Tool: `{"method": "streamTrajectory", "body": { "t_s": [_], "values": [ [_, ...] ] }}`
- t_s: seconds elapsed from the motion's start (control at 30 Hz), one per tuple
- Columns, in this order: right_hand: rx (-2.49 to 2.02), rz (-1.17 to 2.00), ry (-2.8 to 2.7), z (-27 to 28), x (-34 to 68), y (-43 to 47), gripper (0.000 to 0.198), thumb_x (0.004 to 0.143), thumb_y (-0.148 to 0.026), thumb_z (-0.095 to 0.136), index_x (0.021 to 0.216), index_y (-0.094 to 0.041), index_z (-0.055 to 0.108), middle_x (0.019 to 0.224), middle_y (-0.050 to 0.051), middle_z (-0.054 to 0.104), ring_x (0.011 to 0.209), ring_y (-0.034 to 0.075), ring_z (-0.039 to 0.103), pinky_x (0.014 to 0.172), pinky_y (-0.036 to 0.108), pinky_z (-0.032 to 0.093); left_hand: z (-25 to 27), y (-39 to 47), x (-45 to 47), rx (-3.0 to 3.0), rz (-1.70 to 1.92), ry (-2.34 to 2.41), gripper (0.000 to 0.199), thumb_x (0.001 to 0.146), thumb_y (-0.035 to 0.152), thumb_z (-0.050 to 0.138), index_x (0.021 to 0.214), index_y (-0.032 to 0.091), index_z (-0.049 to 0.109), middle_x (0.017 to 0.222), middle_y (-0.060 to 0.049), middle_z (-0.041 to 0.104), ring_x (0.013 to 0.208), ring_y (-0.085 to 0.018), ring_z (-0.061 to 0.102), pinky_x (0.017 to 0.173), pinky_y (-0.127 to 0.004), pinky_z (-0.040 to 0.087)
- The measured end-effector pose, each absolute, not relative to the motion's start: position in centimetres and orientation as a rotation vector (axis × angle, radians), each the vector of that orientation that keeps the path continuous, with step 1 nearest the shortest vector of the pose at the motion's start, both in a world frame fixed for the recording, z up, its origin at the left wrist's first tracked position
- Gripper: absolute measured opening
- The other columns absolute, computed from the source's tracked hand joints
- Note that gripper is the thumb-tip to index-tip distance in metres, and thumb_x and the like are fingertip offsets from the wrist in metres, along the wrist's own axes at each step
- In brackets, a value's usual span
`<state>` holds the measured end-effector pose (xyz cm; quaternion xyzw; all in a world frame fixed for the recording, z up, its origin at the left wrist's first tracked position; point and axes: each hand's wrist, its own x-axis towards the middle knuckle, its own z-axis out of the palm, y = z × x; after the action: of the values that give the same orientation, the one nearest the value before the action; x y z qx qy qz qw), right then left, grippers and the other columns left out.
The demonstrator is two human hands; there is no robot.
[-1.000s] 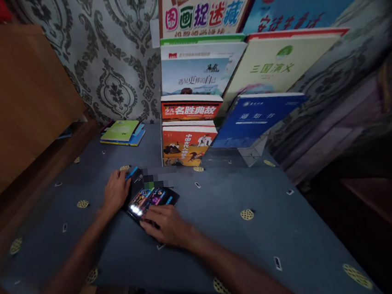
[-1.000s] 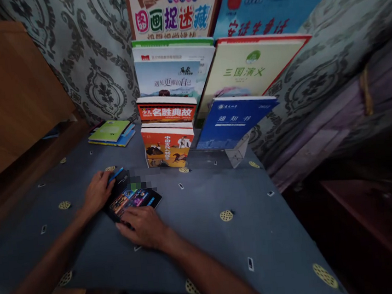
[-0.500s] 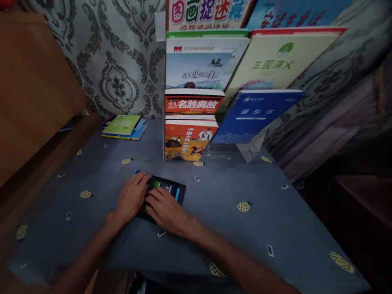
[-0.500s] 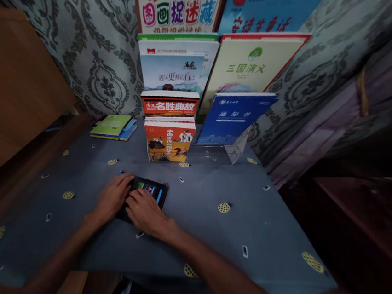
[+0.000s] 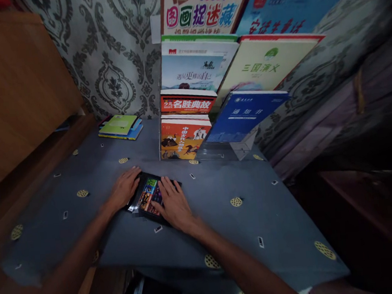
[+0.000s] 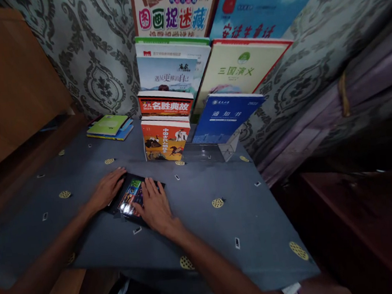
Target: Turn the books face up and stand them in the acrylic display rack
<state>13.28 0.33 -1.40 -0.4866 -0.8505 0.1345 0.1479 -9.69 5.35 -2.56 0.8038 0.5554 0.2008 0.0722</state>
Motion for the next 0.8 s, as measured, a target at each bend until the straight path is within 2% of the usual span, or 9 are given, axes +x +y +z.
{"method": "streamTrajectory", "body": {
  "t_s": [0.2,0.37,0.6,0.8],
  "values": [
    [-1.471,0.355,-2.417,-1.5,15.7,0.7,0.059,0.104,-0.041,0.042,0.153,-0.008,0.041,0.160,0.020,0.038,0.153,0.029,0.030,0.124,0.054,0.024,-2.4,4.1,-8.5,2.420,0.682,1.776,0.040,0.100,0.029,0.038,0.131,0.015,0.061,0.137,-0.013,0.065,0.131,-0.026,0.058,0.113,-0.046,0.045],
    [-1.438,0.378,-2.449,-1.2,17.9,1.4,0.052,0.105,-0.036,0.038,0.152,-0.014,0.045,0.158,0.014,0.044,0.151,0.025,0.034,0.125,0.051,0.023,-1.9,0.5,-7.0,2.439,0.577,1.948,0.038,0.100,0.030,0.042,0.128,0.017,0.063,0.132,-0.014,0.068,0.119,-0.031,0.064,0.103,-0.050,0.050],
    [-1.468,0.322,-2.401,-2.0,19.0,1.7,0.054,0.105,-0.039,0.037,0.150,-0.011,0.046,0.157,0.015,0.045,0.150,0.026,0.036,0.125,0.051,0.023,-1.9,-2.4,-7.2,2.430,0.611,1.963,0.043,0.103,0.031,0.035,0.137,0.017,0.057,0.146,-0.014,0.059,0.135,-0.029,0.055,0.113,-0.055,0.039],
    [-1.574,0.265,-2.367,-1.3,18.1,0.9,0.054,0.103,-0.036,0.042,0.148,-0.006,0.048,0.157,0.021,0.044,0.152,0.031,0.031,0.123,0.057,0.023,-2.2,-2.3,-7.1,2.425,0.617,1.989,0.045,0.102,0.031,0.033,0.137,0.016,0.058,0.146,-0.015,0.058,0.137,-0.030,0.053,0.113,-0.056,0.038]
  ]
}}
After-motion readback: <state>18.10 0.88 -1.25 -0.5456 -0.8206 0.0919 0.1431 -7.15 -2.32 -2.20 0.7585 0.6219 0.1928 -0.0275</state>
